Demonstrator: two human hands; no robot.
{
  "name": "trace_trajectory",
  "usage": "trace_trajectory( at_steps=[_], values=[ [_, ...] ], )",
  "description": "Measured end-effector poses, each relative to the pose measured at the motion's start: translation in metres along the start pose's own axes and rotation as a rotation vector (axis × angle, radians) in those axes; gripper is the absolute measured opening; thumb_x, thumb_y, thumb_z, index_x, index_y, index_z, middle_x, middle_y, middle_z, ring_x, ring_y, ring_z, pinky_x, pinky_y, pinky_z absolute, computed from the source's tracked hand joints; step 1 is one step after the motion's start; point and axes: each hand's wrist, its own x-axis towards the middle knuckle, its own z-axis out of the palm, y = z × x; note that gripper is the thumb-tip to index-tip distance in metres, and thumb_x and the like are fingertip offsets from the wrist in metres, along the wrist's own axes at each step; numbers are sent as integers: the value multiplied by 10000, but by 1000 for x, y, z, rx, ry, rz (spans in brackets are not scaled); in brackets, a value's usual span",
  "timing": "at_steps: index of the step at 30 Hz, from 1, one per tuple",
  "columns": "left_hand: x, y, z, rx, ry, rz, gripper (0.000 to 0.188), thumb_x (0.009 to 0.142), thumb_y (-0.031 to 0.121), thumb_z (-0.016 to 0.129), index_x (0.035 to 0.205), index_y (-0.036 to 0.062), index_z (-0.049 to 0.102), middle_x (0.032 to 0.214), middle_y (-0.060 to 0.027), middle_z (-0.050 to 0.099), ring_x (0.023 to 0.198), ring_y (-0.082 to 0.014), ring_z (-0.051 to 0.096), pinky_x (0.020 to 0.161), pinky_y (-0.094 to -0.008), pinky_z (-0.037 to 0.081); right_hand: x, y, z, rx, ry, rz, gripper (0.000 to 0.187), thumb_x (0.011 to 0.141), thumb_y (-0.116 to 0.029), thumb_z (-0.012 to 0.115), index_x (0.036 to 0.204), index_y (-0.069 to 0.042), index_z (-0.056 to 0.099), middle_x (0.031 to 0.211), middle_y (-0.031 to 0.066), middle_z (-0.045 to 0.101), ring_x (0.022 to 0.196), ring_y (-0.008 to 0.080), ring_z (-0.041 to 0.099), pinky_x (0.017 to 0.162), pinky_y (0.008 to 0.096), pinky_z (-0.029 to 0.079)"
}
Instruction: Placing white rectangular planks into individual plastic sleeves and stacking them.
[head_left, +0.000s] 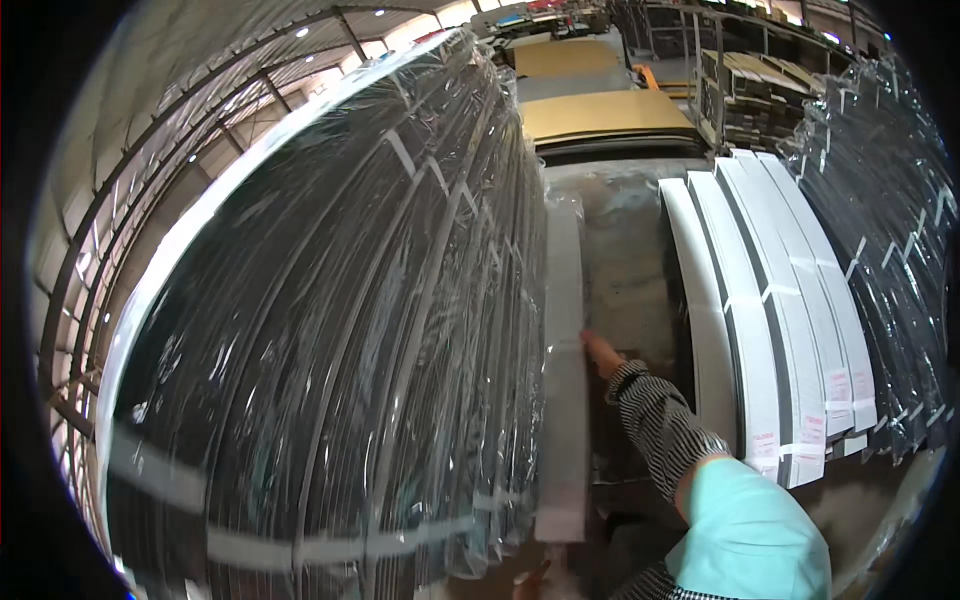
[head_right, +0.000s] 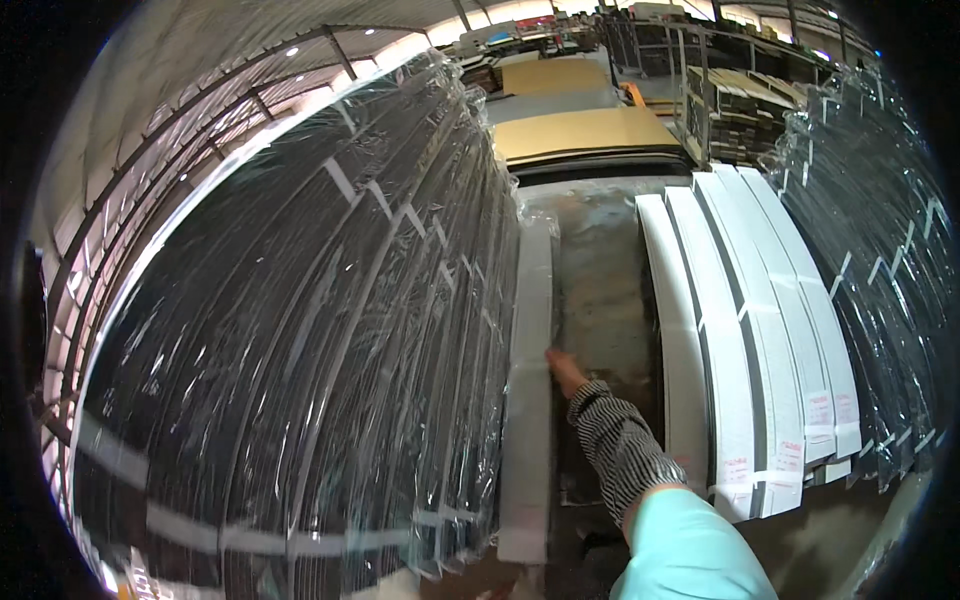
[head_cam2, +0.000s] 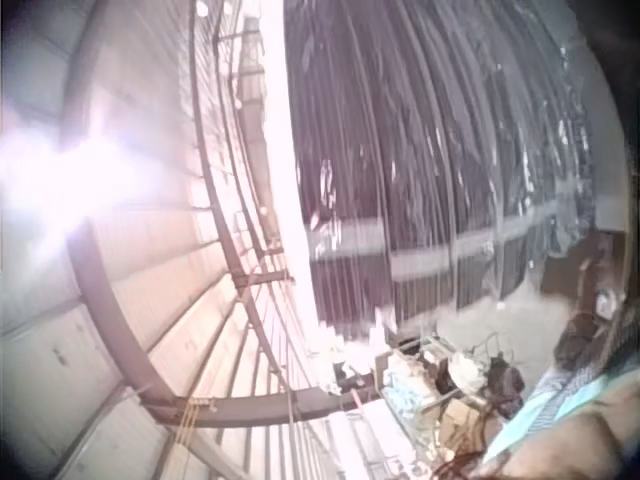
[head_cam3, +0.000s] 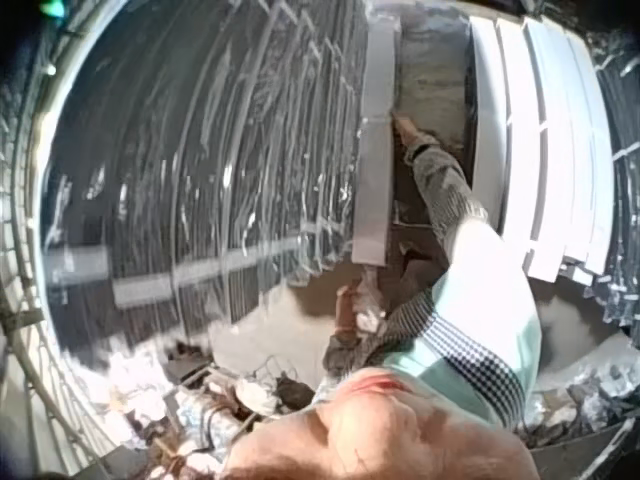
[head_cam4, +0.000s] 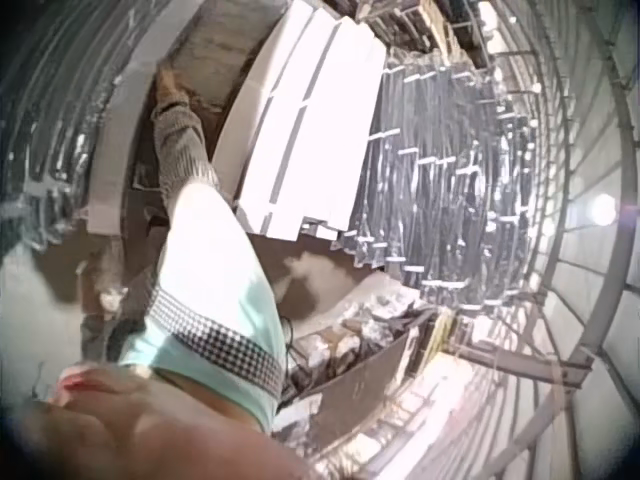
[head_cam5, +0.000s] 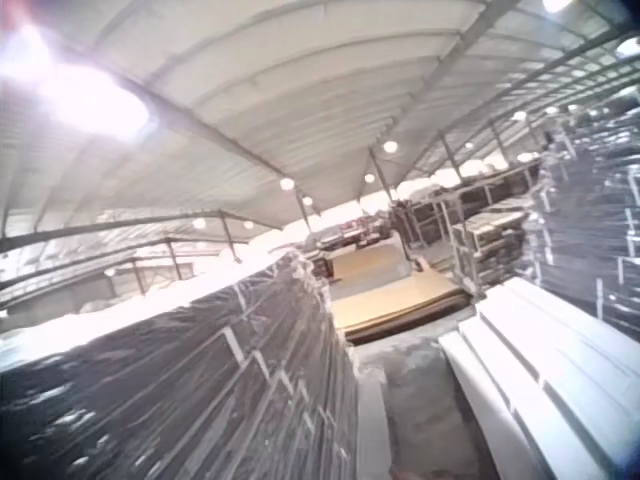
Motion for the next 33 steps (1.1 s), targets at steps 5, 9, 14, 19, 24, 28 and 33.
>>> trace_trajectory(
  at_steps=[5, 9, 14, 19, 24, 28, 33],
  values=[
    [59, 28, 38, 434, -108, 157, 426, 994, 169, 480, 1399, 47, 533, 1375, -152, 588, 1222, -276, 576, 1007, -348, 457, 35, 51, 7, -45, -170, -74, 904, 920, -175, 682, 1585, -42, 84, 1559, 180, 342, 1407, 300, 364, 1141, 377, 328],
    [98, 37, 67, 1010, -232, 487, 434, 968, 86, 492, 1398, 52, 541, 1362, -165, 599, 1209, -294, 600, 983, -346, 490, -21, 33, -23, -213, 90, -74, 781, 900, -186, 706, 1531, -47, 268, 1447, 180, 461, 1327, 283, 445, 1101, 373, 383],
    [94, 20, 68, 1388, -389, 689, 460, 943, 4, 504, 1398, 58, 550, 1349, -179, 609, 1196, -313, 624, 959, -345, 524, -227, -37, -6, -716, 42, -700, 389, 826, -149, 721, 1189, -45, 633, 1282, 201, 580, 1241, 387, 522, 1021, 477, 447],
    [70, -31, 77, 439, -285, 162, 364, 921, 97, 640, 1269, -10, 620, 1191, -141, 687, 1067, -234, 656, 925, -327, 515, -383, -80, -157, -1242, 568, -805, 419, 771, -152, 730, 1166, -37, 651, 1423, 213, 466, 1350, 459, 389, 1103, 566, 343],
    [-66, 16, 121, 386, -471, 590, 370, 970, 189, 630, 1272, -24, 598, 1080, -65, 738, 598, -4, 428, 528, -158, 334, -484, -84, -256, -1444, 900, -66, 815, 744, -233, 761, 1467, -106, 407, 1617, 208, 136, 1483, 437, 114, 1067, 741, 197],
    [-127, 19, 134, 250, -681, 790, 396, 985, 195, 627, 1304, -34, 578, 1155, -146, 716, 821, -84, 622, 641, -198, 436, -524, -93, -241, -1322, 747, -23, 836, 753, -258, 751, 1500, -204, 381, 1616, 174, 203, 1478, 434, 144, 1052, 705, 261],
    [-218, 19, 169, 17, -611, 826, 346, 1003, 261, 617, 1252, 20, 597, 1071, -100, 736, 591, 15, 370, 551, -166, 313, -667, -59, -192, -1480, 515, -246, 588, 876, -330, 703, 1378, -68, 546, 1476, 169, 462, 1449, 395, 261, 1083, 614, 304]
  ],
)
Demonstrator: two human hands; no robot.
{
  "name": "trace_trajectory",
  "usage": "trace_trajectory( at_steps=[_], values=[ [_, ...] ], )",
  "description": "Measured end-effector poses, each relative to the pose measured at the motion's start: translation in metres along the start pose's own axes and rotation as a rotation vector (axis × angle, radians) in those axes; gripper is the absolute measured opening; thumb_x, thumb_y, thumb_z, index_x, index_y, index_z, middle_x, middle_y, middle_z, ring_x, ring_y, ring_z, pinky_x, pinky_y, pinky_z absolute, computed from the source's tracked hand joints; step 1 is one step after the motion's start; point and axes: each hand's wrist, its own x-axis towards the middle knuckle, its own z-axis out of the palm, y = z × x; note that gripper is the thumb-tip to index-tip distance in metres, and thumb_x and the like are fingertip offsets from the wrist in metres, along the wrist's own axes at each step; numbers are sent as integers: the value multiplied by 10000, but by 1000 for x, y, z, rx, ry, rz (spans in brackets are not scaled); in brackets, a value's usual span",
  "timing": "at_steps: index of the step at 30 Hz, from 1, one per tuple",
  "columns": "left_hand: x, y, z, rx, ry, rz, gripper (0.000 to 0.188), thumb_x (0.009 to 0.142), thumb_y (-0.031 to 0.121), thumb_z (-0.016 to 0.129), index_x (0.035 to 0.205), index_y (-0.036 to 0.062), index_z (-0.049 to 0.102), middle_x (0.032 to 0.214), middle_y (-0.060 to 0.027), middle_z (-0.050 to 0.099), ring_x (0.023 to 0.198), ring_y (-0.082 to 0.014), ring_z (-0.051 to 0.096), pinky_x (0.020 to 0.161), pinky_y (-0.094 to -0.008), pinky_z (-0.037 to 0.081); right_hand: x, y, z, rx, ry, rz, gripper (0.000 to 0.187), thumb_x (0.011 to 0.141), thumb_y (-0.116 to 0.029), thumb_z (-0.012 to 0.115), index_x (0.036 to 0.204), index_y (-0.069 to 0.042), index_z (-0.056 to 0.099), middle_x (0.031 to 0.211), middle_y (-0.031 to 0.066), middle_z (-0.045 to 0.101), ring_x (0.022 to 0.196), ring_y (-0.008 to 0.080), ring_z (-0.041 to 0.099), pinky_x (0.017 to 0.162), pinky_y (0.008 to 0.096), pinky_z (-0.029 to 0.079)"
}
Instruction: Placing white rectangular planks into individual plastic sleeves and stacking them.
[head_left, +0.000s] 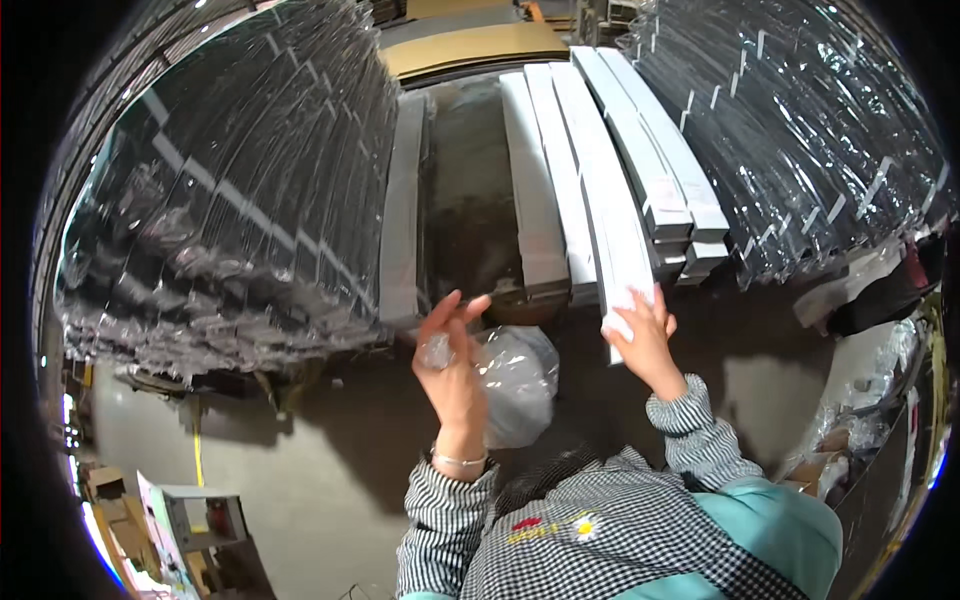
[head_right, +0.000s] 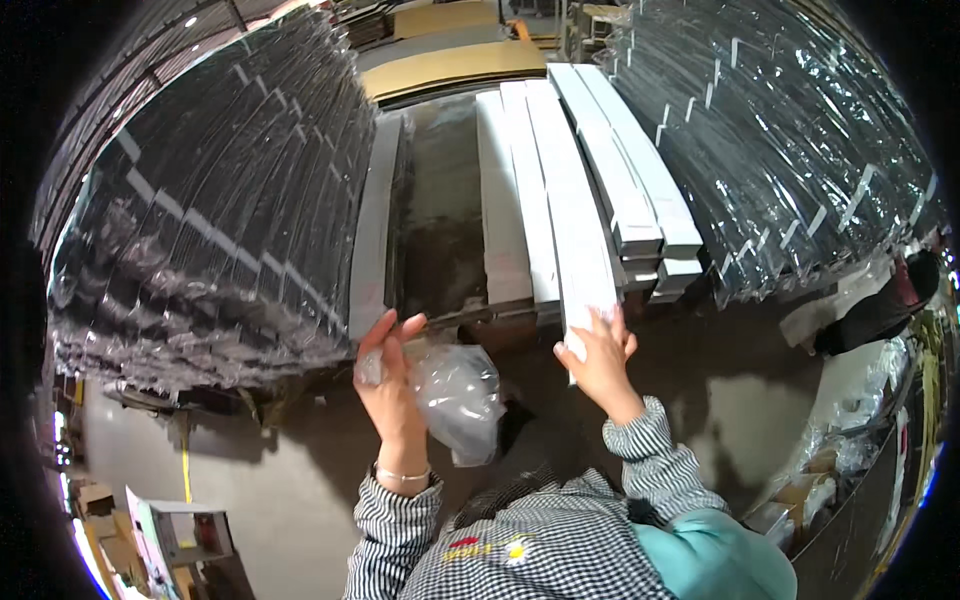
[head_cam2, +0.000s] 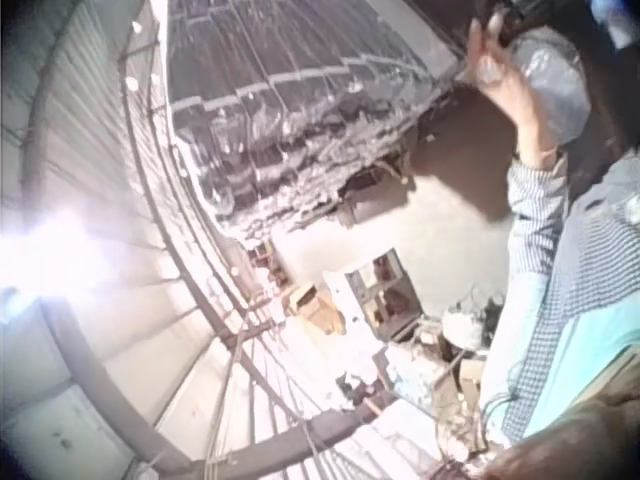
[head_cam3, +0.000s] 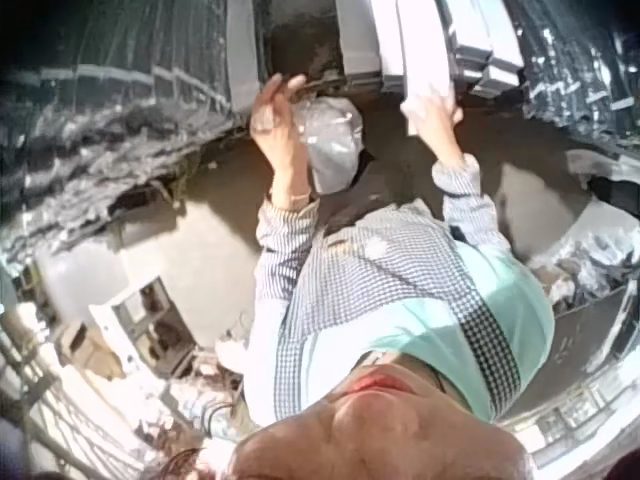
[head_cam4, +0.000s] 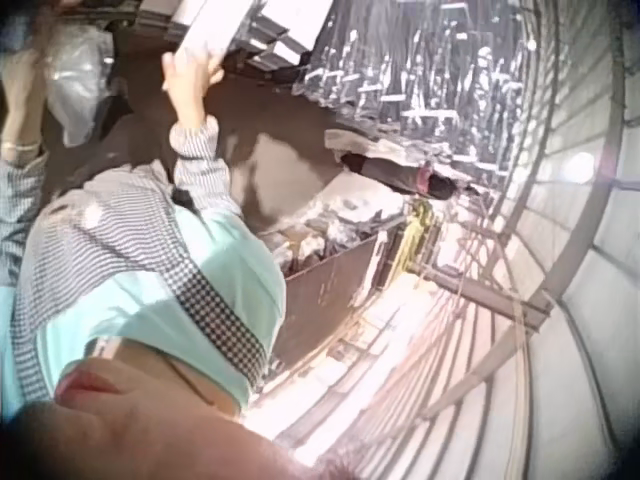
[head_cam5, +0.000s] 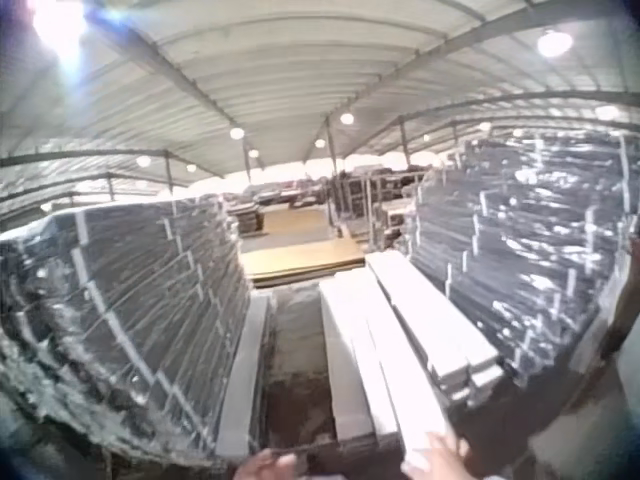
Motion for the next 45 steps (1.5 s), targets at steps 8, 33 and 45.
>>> trace_trajectory(
  at_steps=[8, 33, 45],
  values=[
    [-59, -5, 31, -151, -173, -101, 326, 975, 109, 634, 1271, -22, 588, 1063, -162, 729, 619, -13, 489, 582, -158, 402, -60, -60, -58, 1784, -461, 193, 448, 933, -231, 717, 1281, 11, 574, 1088, 50, 646, 1025, 105, 582, 917, 261, 472],
    [-105, -191, 7, 1180, -1198, -48, 223, 873, 148, 565, 1034, 136, 719, 1208, -94, 678, 1037, -325, 664, 850, -443, 515, -108, 167, 61, 122, -237, -415, 125, 857, -178, 654, 874, -94, 744, 978, 32, 686, 1033, 240, 595, 962, 455, 437],
    [-48, -170, 58, 141, -871, -471, 113, 860, 100, 685, 854, -13, 691, 926, -69, 640, 864, -163, 602, 790, -300, 484, -48, 111, 17, 1004, 287, 131, 92, 882, -30, 558, 794, -8, 544, 751, 98, 580, 653, 168, 555, 585, 314, 439]
  ],
)
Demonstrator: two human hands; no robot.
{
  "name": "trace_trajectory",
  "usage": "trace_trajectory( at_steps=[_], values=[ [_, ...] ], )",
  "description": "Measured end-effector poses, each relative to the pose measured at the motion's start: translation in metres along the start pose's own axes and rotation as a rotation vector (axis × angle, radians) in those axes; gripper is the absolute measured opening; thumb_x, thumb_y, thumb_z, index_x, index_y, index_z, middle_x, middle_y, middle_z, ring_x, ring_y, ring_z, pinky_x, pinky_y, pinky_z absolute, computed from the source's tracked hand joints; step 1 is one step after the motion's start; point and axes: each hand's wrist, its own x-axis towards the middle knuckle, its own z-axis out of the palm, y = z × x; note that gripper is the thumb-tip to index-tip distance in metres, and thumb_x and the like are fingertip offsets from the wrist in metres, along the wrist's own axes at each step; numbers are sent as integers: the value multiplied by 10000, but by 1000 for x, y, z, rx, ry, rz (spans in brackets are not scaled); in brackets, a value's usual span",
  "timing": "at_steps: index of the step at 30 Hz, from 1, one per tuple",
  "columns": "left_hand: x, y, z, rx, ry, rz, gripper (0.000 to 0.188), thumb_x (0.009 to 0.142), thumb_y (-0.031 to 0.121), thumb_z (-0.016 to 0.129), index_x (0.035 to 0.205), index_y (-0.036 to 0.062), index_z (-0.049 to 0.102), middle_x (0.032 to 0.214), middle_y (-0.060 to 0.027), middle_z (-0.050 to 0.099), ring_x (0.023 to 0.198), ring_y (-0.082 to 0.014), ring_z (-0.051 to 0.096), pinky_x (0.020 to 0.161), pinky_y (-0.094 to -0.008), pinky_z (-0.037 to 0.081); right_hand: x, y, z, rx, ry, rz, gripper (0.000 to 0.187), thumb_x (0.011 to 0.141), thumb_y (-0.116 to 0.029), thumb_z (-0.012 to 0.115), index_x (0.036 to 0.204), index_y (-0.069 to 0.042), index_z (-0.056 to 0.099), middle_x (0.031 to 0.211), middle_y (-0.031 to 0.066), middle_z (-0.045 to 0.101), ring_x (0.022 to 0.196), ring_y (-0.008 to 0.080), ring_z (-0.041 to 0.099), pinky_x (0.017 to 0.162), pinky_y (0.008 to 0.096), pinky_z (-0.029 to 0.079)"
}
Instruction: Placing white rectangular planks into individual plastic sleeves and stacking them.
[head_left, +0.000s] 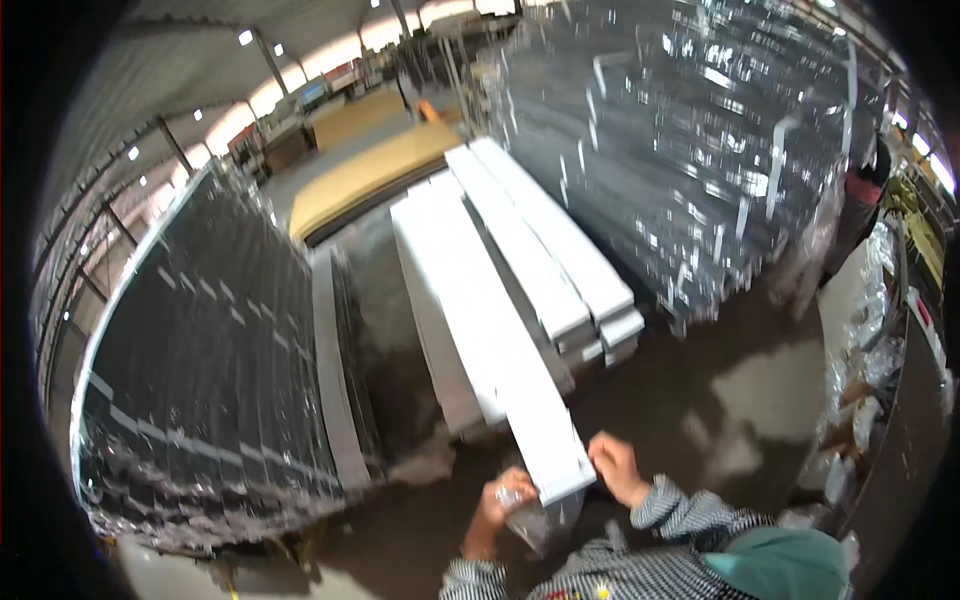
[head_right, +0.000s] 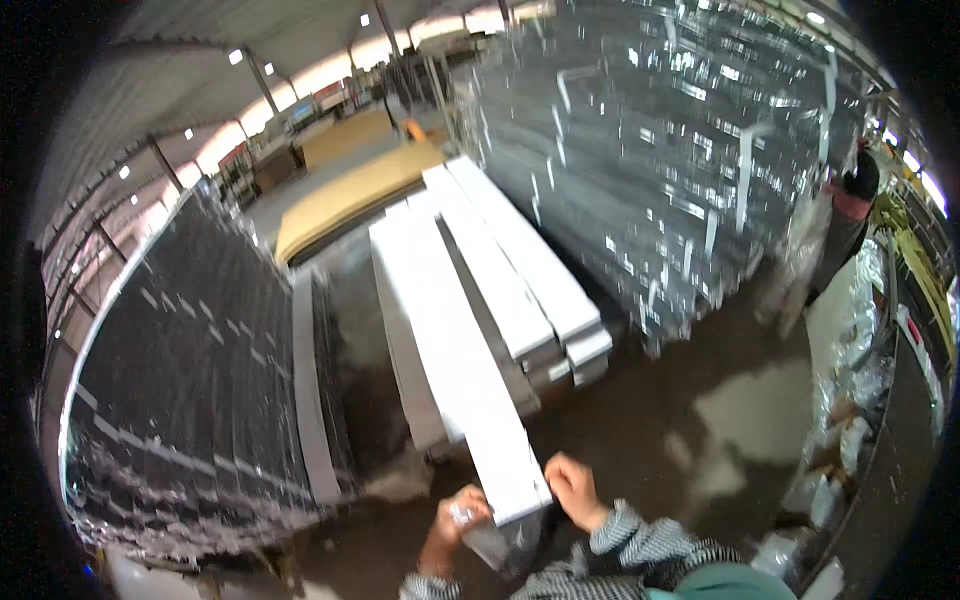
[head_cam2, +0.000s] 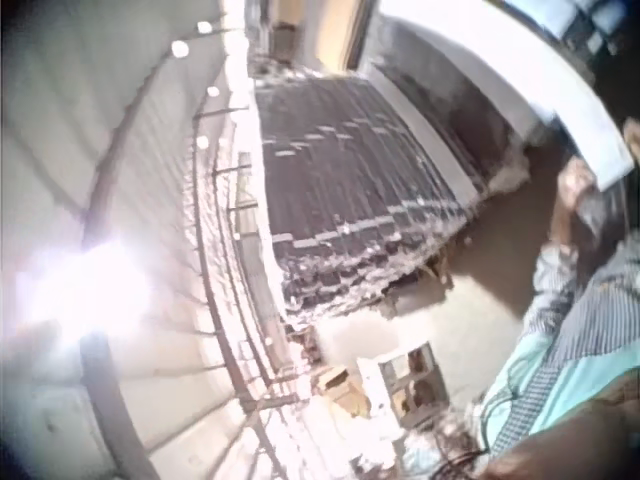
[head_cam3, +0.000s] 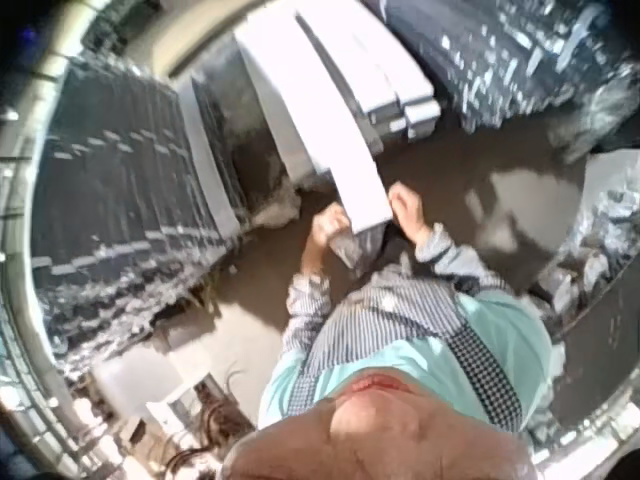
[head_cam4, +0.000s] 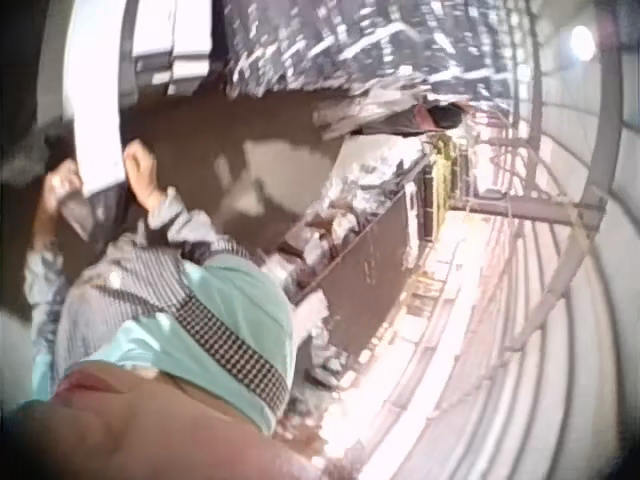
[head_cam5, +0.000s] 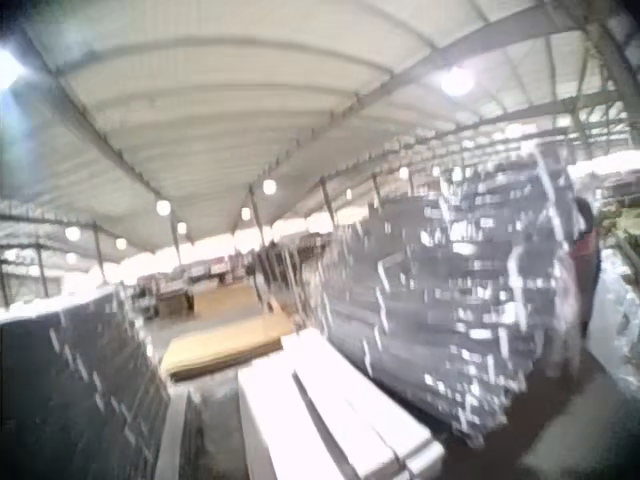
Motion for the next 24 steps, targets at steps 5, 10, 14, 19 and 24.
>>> trace_trajectory(
  at_steps=[5, 10, 14, 19, 24],
  values=[
    [-11, -139, -32, 234, 31, -183, 135, 933, 176, 660, 1007, 64, 661, 898, 4, 670, 849, -110, 624, 766, -285, 499, -19, 43, 1, -314, -206, 75, 96, 905, -108, 630, 965, -38, 654, 960, 119, 677, 896, 337, 663, 764, 404, 537],
    [45, -62, -21, 490, 391, 151, 105, 880, 119, 654, 944, 35, 655, 826, -89, 686, 801, -152, 659, 730, -323, 514, 38, 37, 21, -337, 8, -54, 67, 919, -89, 606, 966, -55, 639, 1001, 121, 662, 903, 337, 649, 770, 404, 528],
    [84, -18, 3, 520, 713, 40, 60, 858, 29, 610, 904, 13, 644, 789, -126, 681, 778, -150, 664, 720, -322, 517, 67, 44, 34, -221, 113, 48, 85, 933, -93, 606, 988, -31, 622, 920, 170, 693, 873, 373, 672, 742, 436, 535],
    [60, 1, -10, 580, 158, -148, 350, 1031, 270, 515, 1239, 3, 601, 1194, -88, 661, 1025, -238, 605, 883, -347, 471, 57, 59, 9, -259, -9, -20, 112, 939, -118, 624, 1045, -82, 624, 909, 152, 699, 840, 381, 672, 694, 415, 548],
    [73, -38, 6, 47, 188, -4, 322, 1008, 343, 549, 930, 33, 591, 761, 7, 503, 650, -149, 466, 595, -315, 399, 70, 93, 4, 493, -111, 752, 128, 924, -182, 613, 896, -63, 653, 722, 8, 607, 592, 109, 536, 524, 282, 426]
  ],
)
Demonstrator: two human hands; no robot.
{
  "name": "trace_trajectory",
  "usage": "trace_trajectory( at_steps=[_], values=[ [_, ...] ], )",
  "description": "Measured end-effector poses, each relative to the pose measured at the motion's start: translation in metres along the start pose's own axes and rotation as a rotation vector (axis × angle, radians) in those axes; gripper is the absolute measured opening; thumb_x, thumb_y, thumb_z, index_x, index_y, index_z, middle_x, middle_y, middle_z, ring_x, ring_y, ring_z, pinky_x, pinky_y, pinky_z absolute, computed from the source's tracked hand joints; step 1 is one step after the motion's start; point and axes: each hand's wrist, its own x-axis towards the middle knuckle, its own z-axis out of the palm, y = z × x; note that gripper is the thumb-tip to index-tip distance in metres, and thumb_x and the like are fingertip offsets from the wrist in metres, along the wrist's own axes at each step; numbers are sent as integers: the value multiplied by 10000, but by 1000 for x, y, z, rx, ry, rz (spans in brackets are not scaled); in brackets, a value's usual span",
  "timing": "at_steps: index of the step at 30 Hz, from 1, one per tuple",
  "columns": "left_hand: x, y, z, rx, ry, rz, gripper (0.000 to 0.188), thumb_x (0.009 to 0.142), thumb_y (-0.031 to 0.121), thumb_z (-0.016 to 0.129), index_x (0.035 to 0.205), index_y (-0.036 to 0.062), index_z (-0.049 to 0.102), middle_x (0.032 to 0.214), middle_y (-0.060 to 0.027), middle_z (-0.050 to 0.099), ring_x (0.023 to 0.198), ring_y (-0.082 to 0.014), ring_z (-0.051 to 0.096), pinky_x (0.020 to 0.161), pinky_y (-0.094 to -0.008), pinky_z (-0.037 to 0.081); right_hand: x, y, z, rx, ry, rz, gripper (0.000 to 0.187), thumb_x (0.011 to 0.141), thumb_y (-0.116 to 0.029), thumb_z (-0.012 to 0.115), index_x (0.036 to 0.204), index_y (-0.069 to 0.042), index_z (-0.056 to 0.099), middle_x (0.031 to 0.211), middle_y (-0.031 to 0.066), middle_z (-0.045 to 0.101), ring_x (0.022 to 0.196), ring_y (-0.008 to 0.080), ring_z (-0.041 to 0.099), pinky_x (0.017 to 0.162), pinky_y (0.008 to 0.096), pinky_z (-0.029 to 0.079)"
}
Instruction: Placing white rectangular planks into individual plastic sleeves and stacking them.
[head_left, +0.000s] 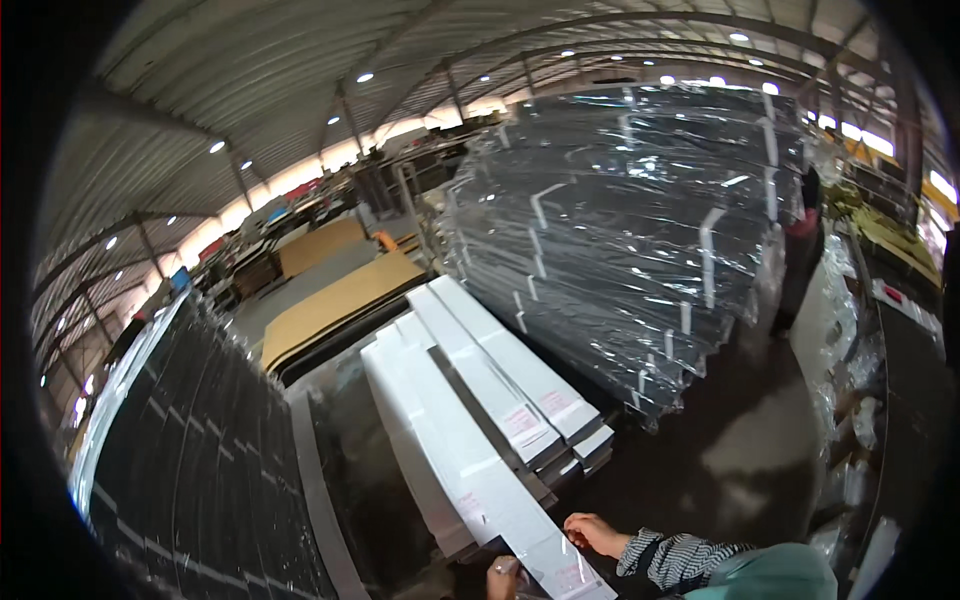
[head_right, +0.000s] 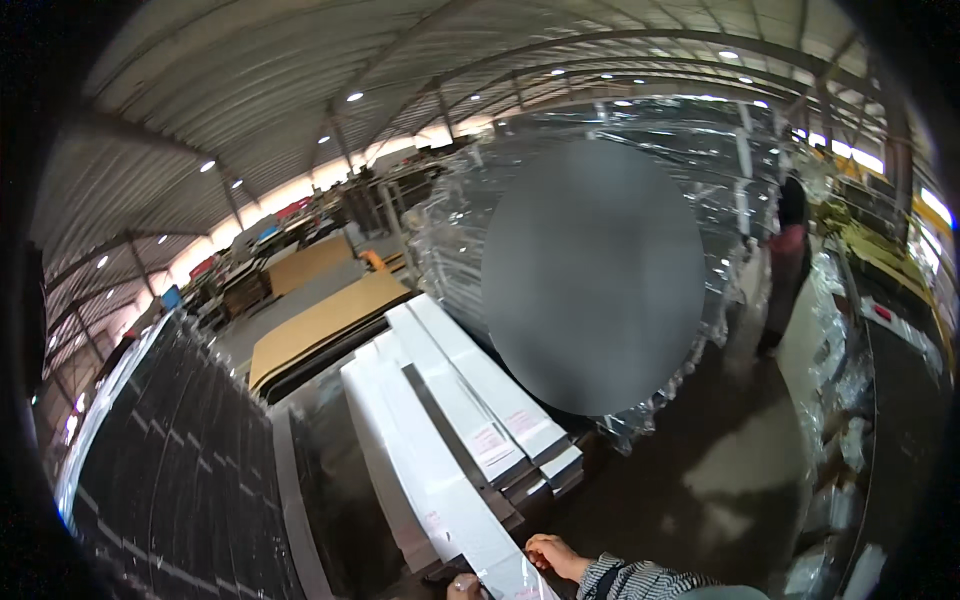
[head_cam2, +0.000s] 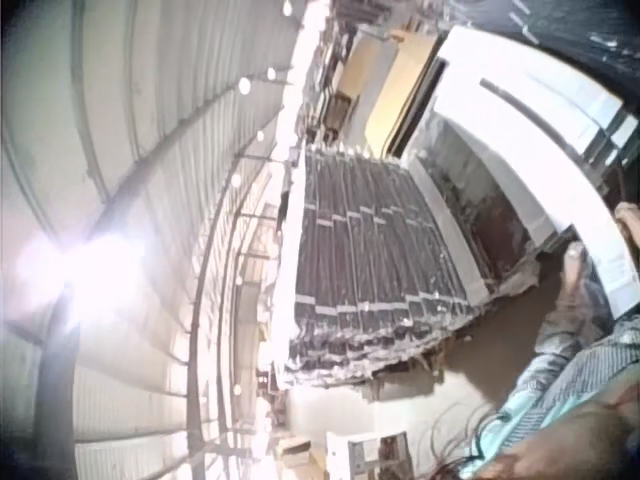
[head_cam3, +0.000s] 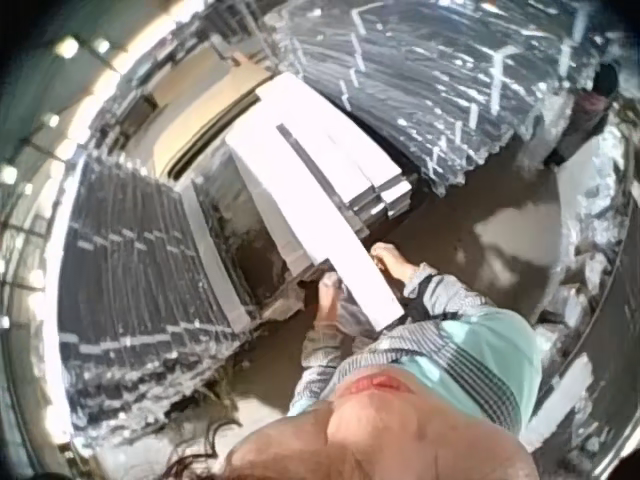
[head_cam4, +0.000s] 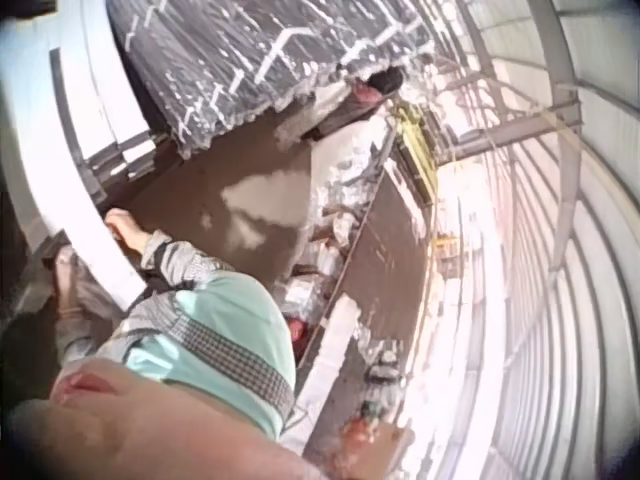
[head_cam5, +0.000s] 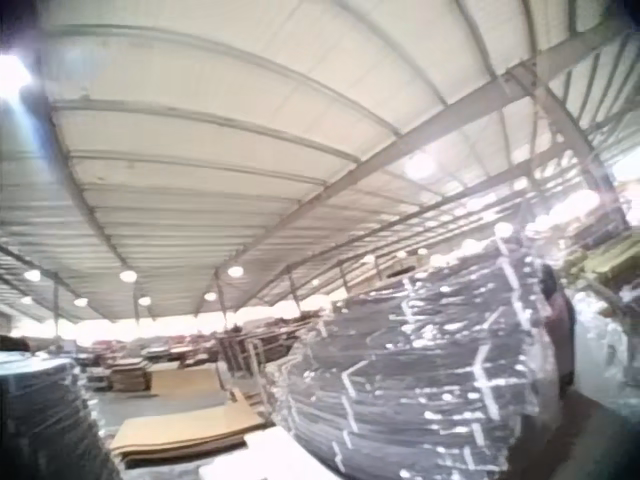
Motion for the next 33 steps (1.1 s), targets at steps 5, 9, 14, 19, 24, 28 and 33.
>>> trace_trajectory(
  at_steps=[5, 9, 14, 19, 24, 28, 33],
  values=[
    [-33, 39, 39, -693, 245, -566, 332, 1006, 289, 483, 988, 17, 673, 778, -12, 618, 662, -142, 557, 574, -318, 454, 9, 28, 25, -480, 190, -111, 301, 871, -319, 582, 819, -42, 687, 740, 126, 646, 685, 284, 626, 629, 433, 483],
    [-30, 59, 54, -429, 216, -345, 348, 1007, 279, 471, 1001, -3, 675, 801, -28, 644, 674, -144, 578, 579, -321, 469, 67, 56, 21, -642, 401, -197, 278, 854, -239, 536, 835, 9, 661, 893, 198, 699, 880, 363, 674, 752, 462, 526],
    [-31, 101, 50, -178, 286, -43, 370, 1007, 267, 456, 1016, -28, 679, 830, -49, 677, 690, -146, 605, 585, -325, 488, 56, 15, 69, -459, 301, -813, 191, 879, -157, 536, 744, -41, 605, 719, 183, 607, 725, 341, 630, 654, 458, 480],
    [-75, 140, 35, 136, 436, 222, 427, 1012, 251, 434, 1069, -106, 660, 890, -119, 730, 729, -170, 656, 629, -335, 535, -77, -60, 125, -248, 266, -882, 223, 914, -23, 507, 1050, 56, 666, 970, 198, 724, 879, 273, 713, 774, 365, 549],
    [-126, 95, 17, 302, 414, 218, 429, 1013, 249, 450, 1142, -122, 621, 1023, -180, 713, 880, -239, 658, 772, -398, 537, -109, 30, 105, -334, 180, -701, 313, 892, -9, 492, 1144, 4, 677, 1076, 171, 723, 1013, 286, 696, 885, 348, 529],
    [-153, 56, -4, 376, 418, 189, 431, 1013, 257, 461, 1158, -118, 616, 1051, -190, 705, 913, -248, 652, 801, -405, 529, -95, 110, 71, -657, -63, -138, 372, 888, -126, 583, 1245, -112, 685, 1217, 129, 699, 1217, 316, 604, 1033, 405, 452],
    [-165, 48, -15, 454, 436, 242, 435, 1013, 267, 476, 1178, -113, 609, 1086, -203, 694, 954, -260, 645, 837, -413, 519, -65, 67, 87, 190, -430, -196, 258, 984, -143, 582, 1209, -73, 688, 1075, 30, 725, 1011, 80, 618, 909, 283, 492]
  ],
)
